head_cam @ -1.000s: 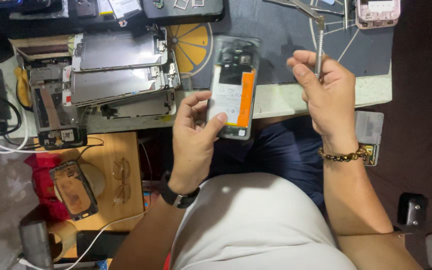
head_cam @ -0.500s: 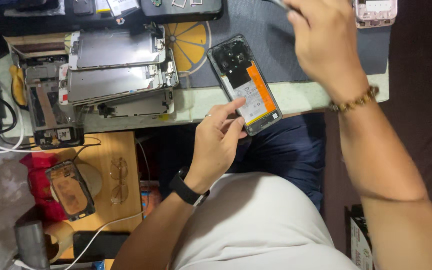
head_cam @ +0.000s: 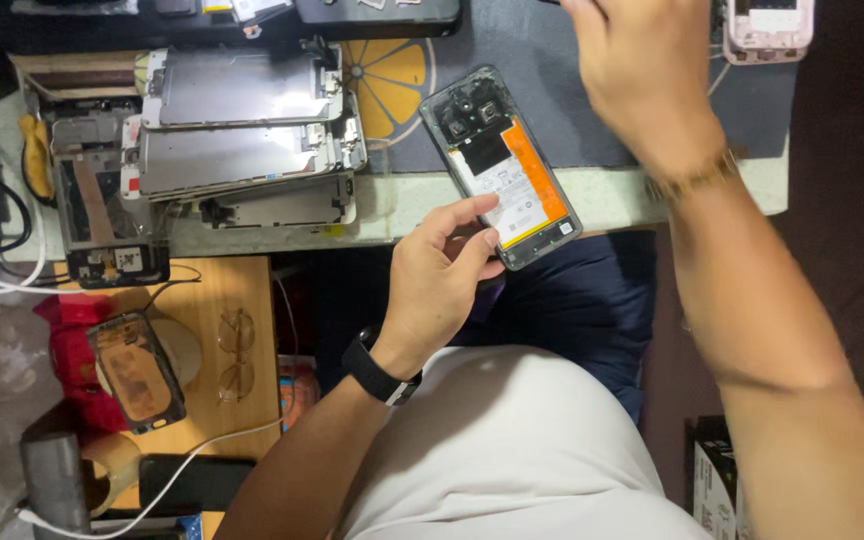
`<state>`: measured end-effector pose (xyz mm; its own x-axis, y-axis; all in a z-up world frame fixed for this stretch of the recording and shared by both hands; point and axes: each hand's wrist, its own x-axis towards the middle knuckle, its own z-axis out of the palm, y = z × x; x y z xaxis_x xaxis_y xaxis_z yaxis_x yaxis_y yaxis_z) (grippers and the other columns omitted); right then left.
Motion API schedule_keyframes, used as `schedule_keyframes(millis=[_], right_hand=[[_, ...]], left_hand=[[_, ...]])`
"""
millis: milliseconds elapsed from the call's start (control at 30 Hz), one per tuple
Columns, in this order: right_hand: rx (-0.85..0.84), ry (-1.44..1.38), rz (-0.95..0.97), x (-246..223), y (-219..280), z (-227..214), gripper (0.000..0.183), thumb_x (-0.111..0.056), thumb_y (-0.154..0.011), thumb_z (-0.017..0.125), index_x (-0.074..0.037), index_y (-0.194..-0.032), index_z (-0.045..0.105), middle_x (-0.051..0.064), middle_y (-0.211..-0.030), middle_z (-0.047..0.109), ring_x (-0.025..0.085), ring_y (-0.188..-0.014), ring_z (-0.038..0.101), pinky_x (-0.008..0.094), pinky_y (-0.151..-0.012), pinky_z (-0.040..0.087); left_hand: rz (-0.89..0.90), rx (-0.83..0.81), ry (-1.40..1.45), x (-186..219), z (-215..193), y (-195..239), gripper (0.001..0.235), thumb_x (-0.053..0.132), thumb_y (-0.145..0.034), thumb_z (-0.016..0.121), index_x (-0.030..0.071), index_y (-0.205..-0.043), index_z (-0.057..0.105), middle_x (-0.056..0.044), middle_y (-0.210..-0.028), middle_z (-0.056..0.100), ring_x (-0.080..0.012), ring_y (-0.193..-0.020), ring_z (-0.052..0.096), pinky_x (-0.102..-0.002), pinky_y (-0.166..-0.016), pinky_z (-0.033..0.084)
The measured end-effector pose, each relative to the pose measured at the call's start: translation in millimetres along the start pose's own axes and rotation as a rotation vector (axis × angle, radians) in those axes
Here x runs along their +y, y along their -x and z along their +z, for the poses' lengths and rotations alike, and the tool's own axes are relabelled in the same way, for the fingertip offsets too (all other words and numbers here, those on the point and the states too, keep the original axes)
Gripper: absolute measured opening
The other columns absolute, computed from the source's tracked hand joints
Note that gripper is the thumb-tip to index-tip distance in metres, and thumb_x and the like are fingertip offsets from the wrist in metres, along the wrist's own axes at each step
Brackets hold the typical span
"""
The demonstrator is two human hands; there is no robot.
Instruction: The person uses a metal prying tool to open the back cover of a smartphone, then uses a screwdriver to remove screws from the internal frame. The person continues to unscrew components inside the phone while holding it steady.
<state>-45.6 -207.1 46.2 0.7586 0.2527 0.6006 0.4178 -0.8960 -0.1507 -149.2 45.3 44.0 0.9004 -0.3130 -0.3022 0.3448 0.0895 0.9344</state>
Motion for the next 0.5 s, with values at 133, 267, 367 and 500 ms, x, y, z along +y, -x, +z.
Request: schedule_keyframes(millis=[133,267,367,500], right_hand=[[-0.238,-0.357,0.292,-64,16,-53,0.029,-0.016,-0.093,0.081,0.002,-0.113,0.07,0.016,-0.105,0.071,0.028,-0.088,0.072,0.038,-0.078,0.057],[-0.41,-0.447,0.22,-94,27,-74,0.078,-0.027,-0.072,0.09,0.006,-0.134,0.055,0.025,-0.127,0.061,0.039,-0.115,0.062,0.041,-0.096,0.051],[-0.45,-0.53,0.187,-87,27,-72,0.087,-0.028,-0.073,0.09,0.005,-0.143,0.05,0.024,-0.138,0.057,0.036,-0.127,0.057,0.041,-0.104,0.05],[-0.499,-0.462,0.065,-64,17,-66,0.076,-0.019,-0.073,0.087,0.005,-0.138,0.054,0.02,-0.138,0.06,0.036,-0.122,0.058,0.042,-0.103,0.05]], left_hand=[[-0.021,-0.017,0.088,-6,4,-1,0.036,0.0,-0.097,0.064,-0.003,-0.133,0.064,-0.011,-0.109,0.068,-0.0153,-0.097,0.071,-0.029,-0.083,0.065],[0.043,-0.128,0.203,-13,15,5,0.046,-0.006,-0.098,0.058,-0.003,-0.144,0.05,-0.012,-0.124,0.063,-0.0167,-0.109,0.069,-0.03,-0.097,0.061],[0.14,-0.216,0.124,-9,22,5,0.057,-0.01,-0.096,0.054,-0.002,-0.151,0.04,-0.012,-0.131,0.053,-0.0183,-0.119,0.065,-0.032,-0.103,0.057],[0.219,-0.328,-0.056,8,18,6,0.066,-0.007,-0.093,0.061,0.0,-0.152,0.032,-0.012,-0.128,0.056,-0.0221,-0.121,0.063,-0.032,-0.102,0.055]])
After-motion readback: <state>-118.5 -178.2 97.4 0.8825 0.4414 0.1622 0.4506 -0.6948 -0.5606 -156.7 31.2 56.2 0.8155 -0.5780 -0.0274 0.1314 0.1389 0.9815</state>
